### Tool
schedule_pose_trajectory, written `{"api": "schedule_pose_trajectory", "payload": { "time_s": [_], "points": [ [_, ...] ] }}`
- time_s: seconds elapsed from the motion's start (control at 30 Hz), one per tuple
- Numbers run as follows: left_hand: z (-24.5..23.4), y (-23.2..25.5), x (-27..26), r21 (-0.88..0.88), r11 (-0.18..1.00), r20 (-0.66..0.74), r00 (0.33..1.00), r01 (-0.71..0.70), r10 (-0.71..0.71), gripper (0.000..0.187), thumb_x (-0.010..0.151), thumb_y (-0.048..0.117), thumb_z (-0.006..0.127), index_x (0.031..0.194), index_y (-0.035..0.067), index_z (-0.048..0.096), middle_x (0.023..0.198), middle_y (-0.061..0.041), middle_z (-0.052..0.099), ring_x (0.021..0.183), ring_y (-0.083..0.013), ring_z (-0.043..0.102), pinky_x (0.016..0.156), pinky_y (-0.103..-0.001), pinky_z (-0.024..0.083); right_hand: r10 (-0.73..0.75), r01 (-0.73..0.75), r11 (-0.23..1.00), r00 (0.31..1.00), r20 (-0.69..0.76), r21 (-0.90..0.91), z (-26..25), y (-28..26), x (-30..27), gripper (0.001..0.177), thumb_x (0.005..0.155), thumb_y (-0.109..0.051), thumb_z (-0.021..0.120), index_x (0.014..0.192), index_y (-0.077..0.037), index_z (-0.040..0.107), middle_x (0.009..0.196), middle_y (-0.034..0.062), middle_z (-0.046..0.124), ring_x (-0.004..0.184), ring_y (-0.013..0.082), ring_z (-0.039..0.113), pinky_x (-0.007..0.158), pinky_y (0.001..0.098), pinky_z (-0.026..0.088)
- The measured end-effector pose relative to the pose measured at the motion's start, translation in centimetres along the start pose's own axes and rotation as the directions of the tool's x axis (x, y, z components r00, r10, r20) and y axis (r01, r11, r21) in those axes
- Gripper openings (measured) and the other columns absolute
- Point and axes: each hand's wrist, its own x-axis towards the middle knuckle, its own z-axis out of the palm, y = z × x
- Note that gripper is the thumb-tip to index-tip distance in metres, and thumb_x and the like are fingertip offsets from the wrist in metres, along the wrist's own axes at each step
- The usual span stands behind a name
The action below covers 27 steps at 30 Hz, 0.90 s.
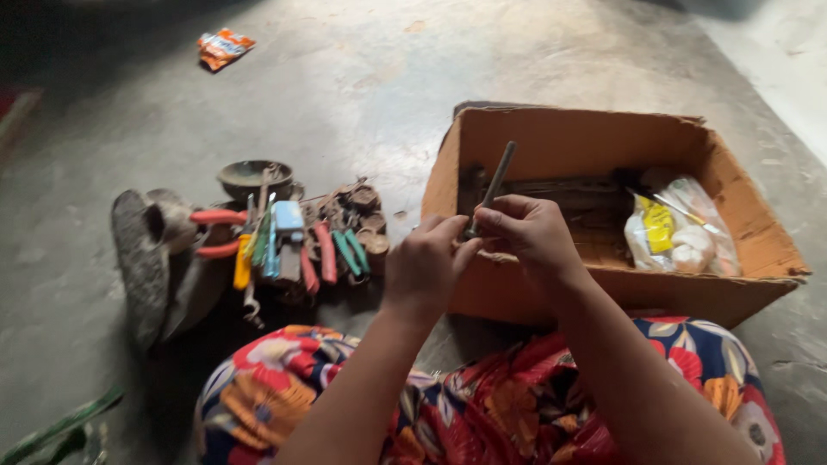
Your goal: The person sits on the floor and sorts tools from a cardboard box, placing pliers, wrenches, screwdrivers, and other hardware onto the floor in a growing pile.
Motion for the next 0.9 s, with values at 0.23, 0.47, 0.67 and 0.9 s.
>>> {"api": "schedule_pose_trajectory", "payload": {
  "time_s": [0.23,0.47,0.67,0.9],
  "points": [
    [-0.1,0.0,-0.4,-0.075,0.994,0.033,0.997,0.074,-0.072,0.025,0.087,0.024,0.076,0.107,0.01,0.076,0.095,-0.013,0.075,0.086,-0.0322,0.073,0.075,-0.043,0.058,-0.113,0.112,0.994,0.988,0.107,0.015,1.4,0.8,-0.8,0.023,0.095,-0.018,0.078,0.101,0.004,0.075,0.079,0.0051,0.07,0.063,0.0071,0.056,0.053,0.0218,0.042],
    [-0.9,-6.0,1.9,0.094,0.983,-0.124,0.982,0.155,-0.143,0.013,0.084,0.014,0.076,0.095,0.009,0.081,0.096,-0.016,0.075,0.089,-0.0325,0.073,0.081,-0.044,0.058,-0.022,0.03,0.965,0.999,0.032,-0.26,0.0,1.4,1.7,0.027,0.094,-0.022,0.071,0.114,-0.004,0.075,0.089,0.0058,0.074,0.07,0.0091,0.065,0.057,0.0242,0.051],
    [-9.5,-13.3,1.4,0.162,0.841,-0.317,0.834,0.516,-0.451,0.021,0.081,0.01,0.076,0.101,0.007,0.08,0.089,-0.017,0.077,0.079,-0.0283,0.076,0.074,-0.04,0.057,-0.07,0.087,0.871,0.996,0.054,-0.483,-2.3,2.2,3.5,0.032,0.091,-0.025,0.072,0.117,-0.005,0.074,0.104,0.0057,0.078,0.085,0.0115,0.072,0.069,0.0268,0.059],
    [-13.6,-18.8,-2.1,0.26,0.572,-0.475,0.619,0.778,-0.626,0.02,0.083,0.021,0.086,0.09,0.003,0.081,0.078,-0.02,0.075,0.071,-0.0336,0.074,0.069,-0.044,0.057,-0.054,0.098,0.752,0.995,0.087,-0.652,-2.2,2.4,3.7,0.033,0.091,-0.026,0.074,0.118,-0.007,0.074,0.102,0.0083,0.08,0.082,0.0147,0.075,0.072,0.0272,0.059]
  ]
}}
